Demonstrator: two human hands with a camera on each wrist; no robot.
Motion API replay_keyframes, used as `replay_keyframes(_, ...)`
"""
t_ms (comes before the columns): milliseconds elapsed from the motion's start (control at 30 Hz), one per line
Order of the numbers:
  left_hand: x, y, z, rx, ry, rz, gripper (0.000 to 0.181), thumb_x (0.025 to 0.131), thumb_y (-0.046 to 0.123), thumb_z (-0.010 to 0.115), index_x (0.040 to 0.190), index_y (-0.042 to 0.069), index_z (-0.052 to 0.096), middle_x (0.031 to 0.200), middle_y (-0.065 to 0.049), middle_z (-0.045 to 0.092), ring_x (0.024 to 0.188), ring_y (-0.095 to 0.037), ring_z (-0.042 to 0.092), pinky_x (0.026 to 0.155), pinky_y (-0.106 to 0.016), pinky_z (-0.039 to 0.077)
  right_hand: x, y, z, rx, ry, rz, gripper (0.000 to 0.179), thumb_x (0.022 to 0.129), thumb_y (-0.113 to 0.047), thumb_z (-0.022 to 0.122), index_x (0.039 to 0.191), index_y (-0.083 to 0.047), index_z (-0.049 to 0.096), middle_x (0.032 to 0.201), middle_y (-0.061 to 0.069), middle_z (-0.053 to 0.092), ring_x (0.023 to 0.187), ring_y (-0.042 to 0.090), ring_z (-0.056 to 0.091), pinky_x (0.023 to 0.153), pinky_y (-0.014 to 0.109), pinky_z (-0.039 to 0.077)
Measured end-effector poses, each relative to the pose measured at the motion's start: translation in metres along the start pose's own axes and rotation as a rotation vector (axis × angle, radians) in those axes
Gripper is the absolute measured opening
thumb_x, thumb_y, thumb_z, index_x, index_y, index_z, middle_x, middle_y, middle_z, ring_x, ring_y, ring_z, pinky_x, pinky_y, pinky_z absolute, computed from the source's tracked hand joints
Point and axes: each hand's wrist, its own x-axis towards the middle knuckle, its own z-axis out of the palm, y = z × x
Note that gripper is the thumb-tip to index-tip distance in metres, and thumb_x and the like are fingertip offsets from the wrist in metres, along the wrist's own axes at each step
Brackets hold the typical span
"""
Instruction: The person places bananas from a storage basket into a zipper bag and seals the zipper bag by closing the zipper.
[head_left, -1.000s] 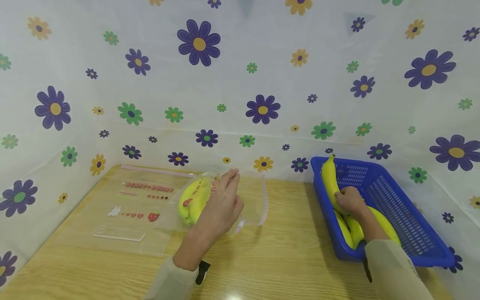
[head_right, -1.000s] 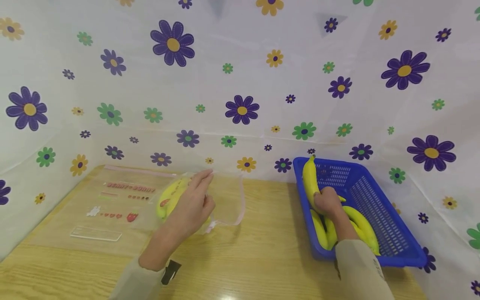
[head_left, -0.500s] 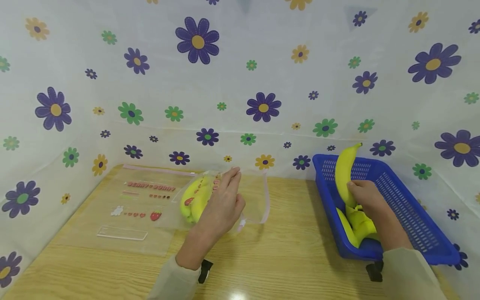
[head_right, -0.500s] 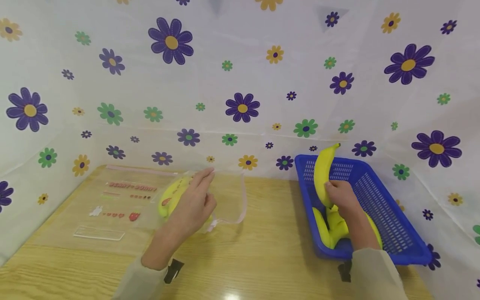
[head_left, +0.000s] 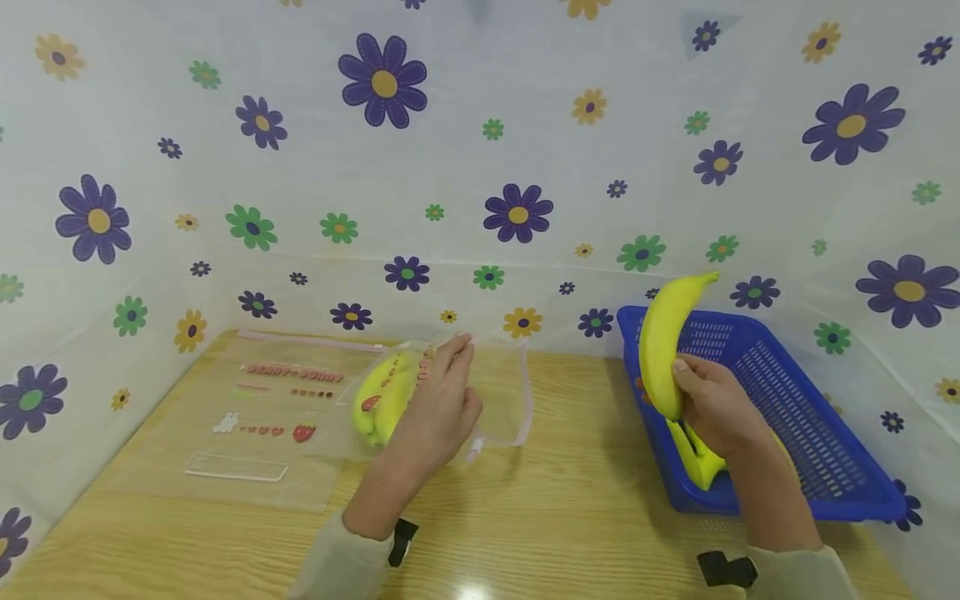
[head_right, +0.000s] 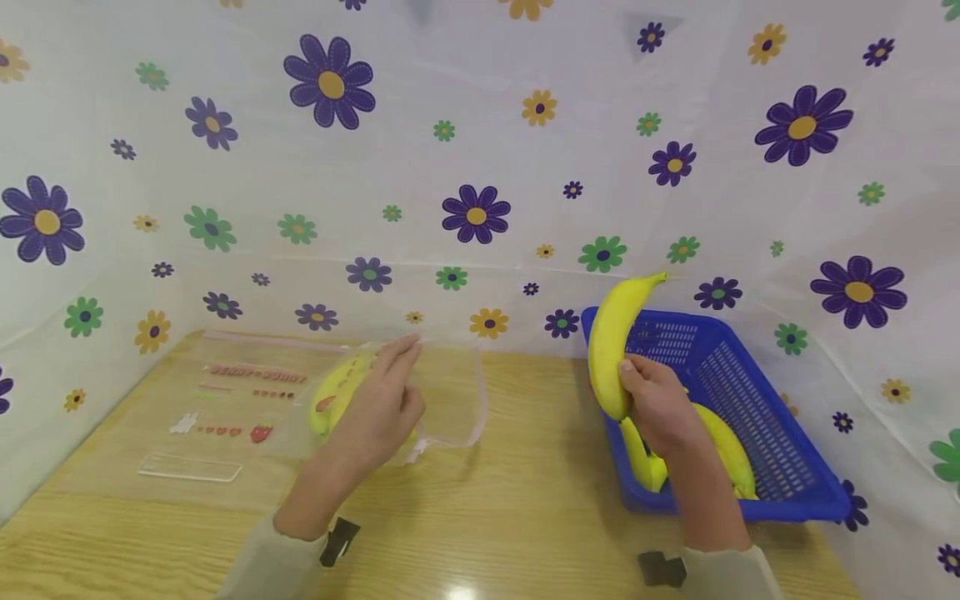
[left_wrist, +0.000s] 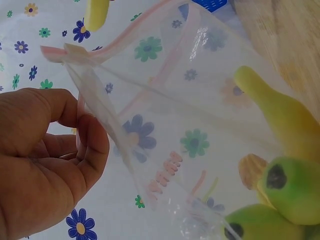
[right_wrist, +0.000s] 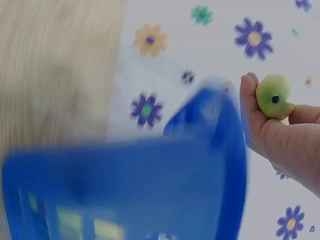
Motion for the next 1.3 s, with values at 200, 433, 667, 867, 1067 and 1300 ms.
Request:
replay_keyframes(200, -0.002, -0.002, 0.000, 0.014, 0.012, 0.011, 0.051, 0.087, -0.010, 0.058, 0.136, -0.017, 0.047, 0.145, -0.027, 0.043, 0.132, -0.038, 0.049, 0.099, -0.042, 0.050, -0.005, 0.009, 0.046, 0.099, 0.012, -0.018, 0.054, 0.110, -0.027, 0.023, 0.150, 0.008, 0.022, 0.111, 0.004, 0.058, 0.097, 0.011, 0.064, 0.084, 0.028, 0.056)
replay_keyframes(433, -0.003, -0.001, 0.000, -0.014, -0.020, -0.013, 0.053, 0.088, -0.008, 0.057, 0.139, -0.016, 0.045, 0.149, -0.024, 0.040, 0.136, -0.036, 0.045, 0.104, -0.041, 0.046, 0.005, 0.027, 0.087, 0.161, 0.144, 0.070, 0.047, 0.110, -0.022, 0.019, 0.154, -0.007, 0.023, 0.116, 0.019, 0.056, 0.084, 0.016, 0.062, 0.066, 0.026, 0.054)
replay_keyframes(667, -0.003, 0.000, 0.001, 0.012, -0.005, -0.018, 0.053, 0.088, -0.006, 0.059, 0.139, -0.014, 0.046, 0.149, -0.023, 0.041, 0.131, -0.036, 0.050, 0.098, -0.038, 0.051, 0.004, 0.034, 0.095, 0.073, 0.107, 0.085, 0.043, 0.110, -0.021, 0.021, 0.151, -0.015, 0.029, 0.109, 0.020, 0.059, 0.074, 0.022, 0.061, 0.056, 0.026, 0.050)
replay_keyframes(867, -0.003, -0.001, 0.002, 0.029, 0.019, 0.000, 0.052, 0.087, -0.007, 0.060, 0.136, -0.016, 0.048, 0.146, -0.025, 0.043, 0.129, -0.037, 0.052, 0.094, -0.037, 0.054, -0.007, 0.026, 0.088, -0.105, -0.061, 0.036, 0.039, 0.110, -0.022, 0.026, 0.148, -0.020, 0.036, 0.096, 0.018, 0.064, 0.068, 0.025, 0.060, 0.053, 0.029, 0.049)
replay_keyframes(1067, -0.001, -0.001, 0.002, 0.044, 0.024, 0.006, 0.052, 0.086, -0.009, 0.060, 0.136, -0.016, 0.049, 0.145, -0.025, 0.045, 0.133, -0.037, 0.049, 0.099, -0.039, 0.050, -0.009, 0.022, 0.088, -0.251, -0.199, -0.015, 0.039, 0.110, -0.026, 0.030, 0.147, -0.017, 0.033, 0.087, 0.014, 0.060, 0.070, 0.025, 0.062, 0.053, 0.028, 0.049)
replay_keyframes(1300, -0.001, 0.000, 0.001, 0.027, 0.000, -0.006, 0.053, 0.087, -0.008, 0.060, 0.138, -0.015, 0.047, 0.147, -0.025, 0.042, 0.136, -0.036, 0.045, 0.102, -0.040, 0.047, -0.005, 0.031, 0.093, -0.247, -0.247, 0.003, 0.037, 0.109, -0.023, 0.032, 0.144, -0.010, 0.039, 0.090, 0.014, 0.057, 0.072, 0.025, 0.060, 0.054, 0.028, 0.049)
